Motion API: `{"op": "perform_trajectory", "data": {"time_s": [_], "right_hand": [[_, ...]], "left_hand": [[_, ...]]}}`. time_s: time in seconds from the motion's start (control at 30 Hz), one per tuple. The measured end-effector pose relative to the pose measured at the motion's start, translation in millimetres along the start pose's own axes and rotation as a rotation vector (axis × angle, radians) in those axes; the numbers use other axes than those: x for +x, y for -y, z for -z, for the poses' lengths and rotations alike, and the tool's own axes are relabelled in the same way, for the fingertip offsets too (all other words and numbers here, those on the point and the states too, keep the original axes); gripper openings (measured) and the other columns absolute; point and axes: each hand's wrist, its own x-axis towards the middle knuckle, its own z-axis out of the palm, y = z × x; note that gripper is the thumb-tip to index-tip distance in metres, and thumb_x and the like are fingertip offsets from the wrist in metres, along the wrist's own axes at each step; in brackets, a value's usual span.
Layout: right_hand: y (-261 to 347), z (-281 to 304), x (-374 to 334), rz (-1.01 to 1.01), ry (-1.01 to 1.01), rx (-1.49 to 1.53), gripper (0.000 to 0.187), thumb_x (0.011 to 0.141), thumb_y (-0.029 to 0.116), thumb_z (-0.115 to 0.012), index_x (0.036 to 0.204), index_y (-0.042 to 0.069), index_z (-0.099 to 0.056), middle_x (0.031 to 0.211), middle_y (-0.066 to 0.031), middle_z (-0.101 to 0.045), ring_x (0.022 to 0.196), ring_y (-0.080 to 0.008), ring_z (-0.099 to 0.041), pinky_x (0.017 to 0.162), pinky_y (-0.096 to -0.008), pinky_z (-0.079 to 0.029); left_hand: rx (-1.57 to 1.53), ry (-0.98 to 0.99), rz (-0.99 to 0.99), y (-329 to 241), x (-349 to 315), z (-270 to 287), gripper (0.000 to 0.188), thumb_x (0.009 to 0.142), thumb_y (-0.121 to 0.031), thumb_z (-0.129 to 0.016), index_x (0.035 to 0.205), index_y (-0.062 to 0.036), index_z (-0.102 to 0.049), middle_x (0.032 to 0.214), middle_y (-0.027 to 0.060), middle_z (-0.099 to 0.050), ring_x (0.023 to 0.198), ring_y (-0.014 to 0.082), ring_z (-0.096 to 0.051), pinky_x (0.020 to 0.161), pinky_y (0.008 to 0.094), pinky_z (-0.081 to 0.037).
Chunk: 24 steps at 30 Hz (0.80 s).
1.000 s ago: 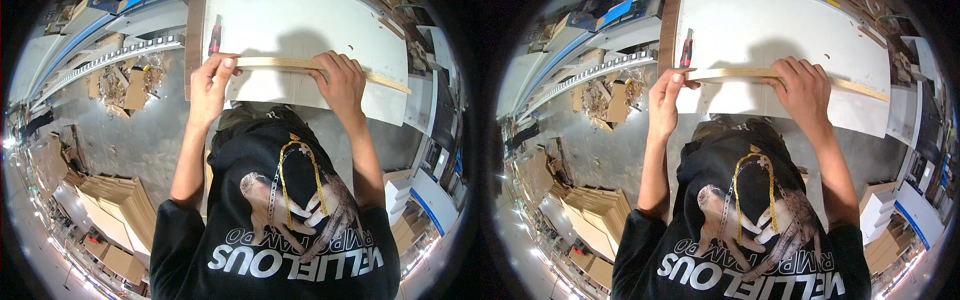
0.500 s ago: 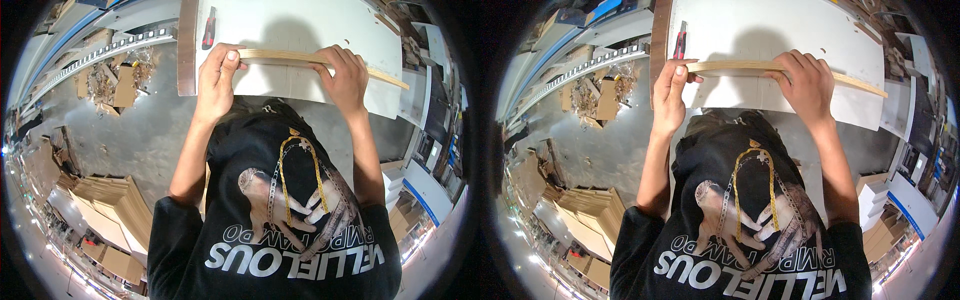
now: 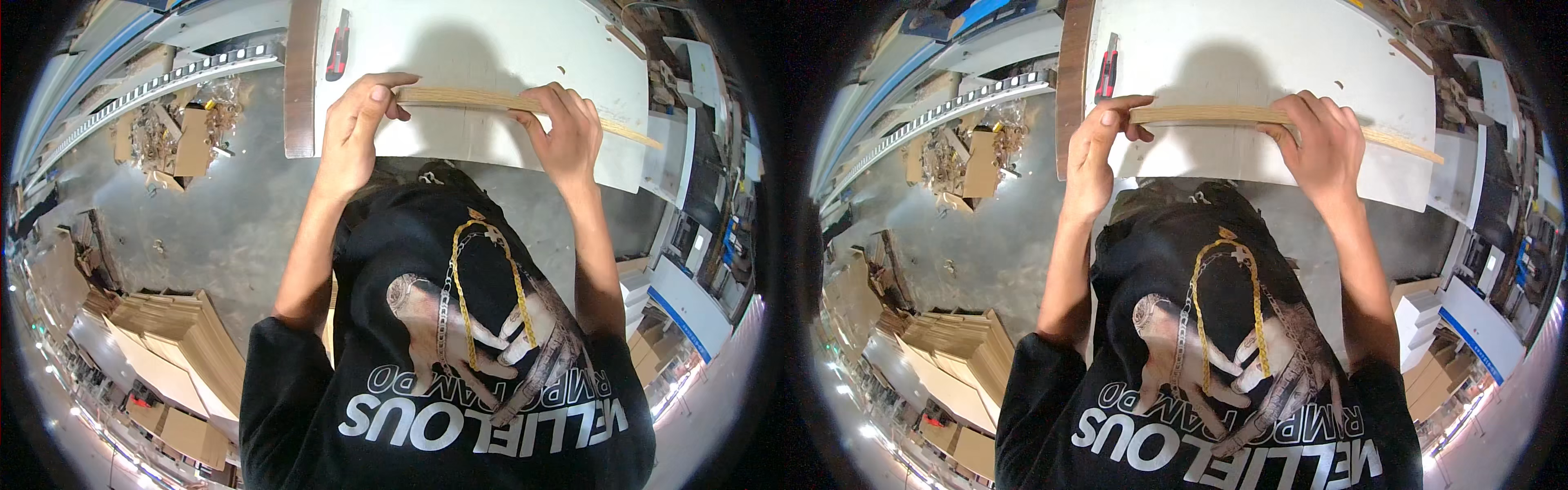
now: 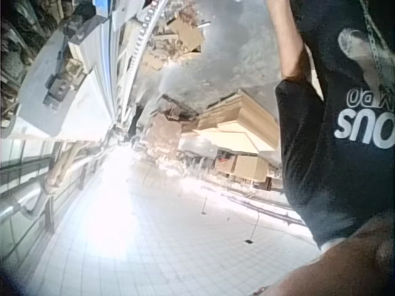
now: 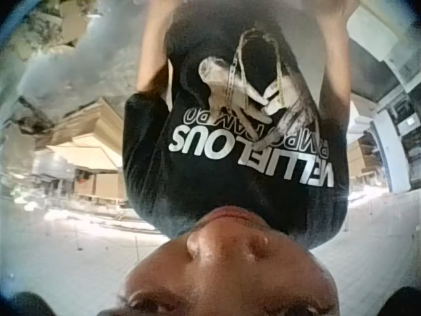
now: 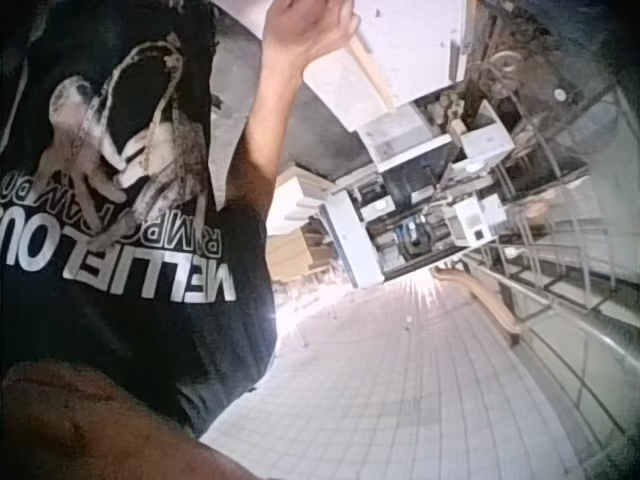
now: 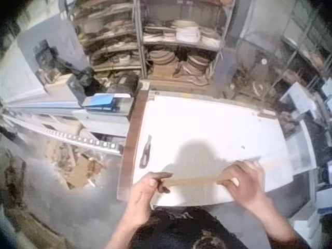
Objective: Trimming the edges of wooden furniture panels using a utility knife.
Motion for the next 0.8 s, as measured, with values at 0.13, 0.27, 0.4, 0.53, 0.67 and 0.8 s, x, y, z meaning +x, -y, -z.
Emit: {"op": "perform_trajectory", "data": {"time_s": [0.13, 0.27, 0.4, 0.53, 0.67, 0.8], "right_hand": [[1, 2, 1, -0.007, -0.001, -0.003, 0.023, 0.084, 0.032, -0.083, 0.095, 0.015, -0.073, 0.09, 0.0031, -0.071, 0.081, -0.0215, -0.064, 0.071, -0.036, -0.043], [1, 1, 1, -0.006, -0.014, 0.006, 0.023, 0.084, 0.032, -0.083, 0.095, 0.015, -0.073, 0.09, 0.003, -0.071, 0.081, -0.0213, -0.064, 0.071, -0.0361, -0.043], [0, 1, 1, -0.018, -0.002, 0.009, 0.023, 0.084, 0.031, -0.083, 0.095, 0.015, -0.071, 0.091, 0.0028, -0.071, 0.081, -0.0208, -0.064, 0.072, -0.0361, -0.043], [-3, 0, 1, -0.016, -0.028, 0.011, 0.023, 0.084, 0.031, -0.082, 0.095, 0.014, -0.07, 0.09, 0.0032, -0.071, 0.081, -0.0204, -0.064, 0.072, -0.036, -0.043], [-6, -1, 0, 0.008, -0.033, 0.014, 0.024, 0.085, 0.03, -0.081, 0.097, 0.013, -0.07, 0.091, 0.0023, -0.07, 0.081, -0.0206, -0.064, 0.072, -0.0357, -0.043], [-5, 1, 0, 0.008, -0.034, 0.031, 0.026, 0.085, 0.031, -0.081, 0.097, 0.012, -0.069, 0.092, 0.0012, -0.069, 0.083, -0.0214, -0.064, 0.073, -0.0357, -0.043]], "left_hand": [[0.172, 0.163, 0.047, -18, 10, 15, 0.038, 0.111, -0.022, -0.049, 0.127, 0.0033, -0.073, 0.095, 0.0096, -0.07, 0.09, 0.0181, -0.067, 0.088, 0.0342, -0.052], [0.435, 0.228, 0.035, -44, 16, 24, 0.034, 0.108, -0.016, -0.05, 0.126, -0.0017, -0.075, 0.092, 0.0132, -0.075, 0.088, 0.0203, -0.07, 0.086, 0.0349, -0.055], [0.604, 0.258, 0.006, -55, 18, 21, 0.033, 0.106, -0.013, -0.051, 0.127, -0.0029, -0.075, 0.097, 0.0161, -0.078, 0.088, 0.0239, -0.075, 0.084, 0.036, -0.057], [0.743, 0.265, 0.048, -65, 20, 17, 0.033, 0.104, -0.015, -0.052, 0.125, -0.0011, -0.074, 0.1, 0.0182, -0.08, 0.089, 0.0273, -0.079, 0.083, 0.0378, -0.059], [0.734, 0.174, 0.037, -66, 19, 10, 0.03, 0.097, -0.018, -0.06, 0.116, -0.0022, -0.077, 0.081, 0.0248, -0.071, 0.071, 0.0391, -0.073, 0.072, 0.0437, -0.057], [0.804, 0.142, 0.122, -74, 18, -1, 0.029, 0.098, -0.017, -0.059, 0.114, -0.0028, -0.078, 0.08, 0.0261, -0.071, 0.071, 0.0397, -0.073, 0.071, 0.0442, -0.057]]}}
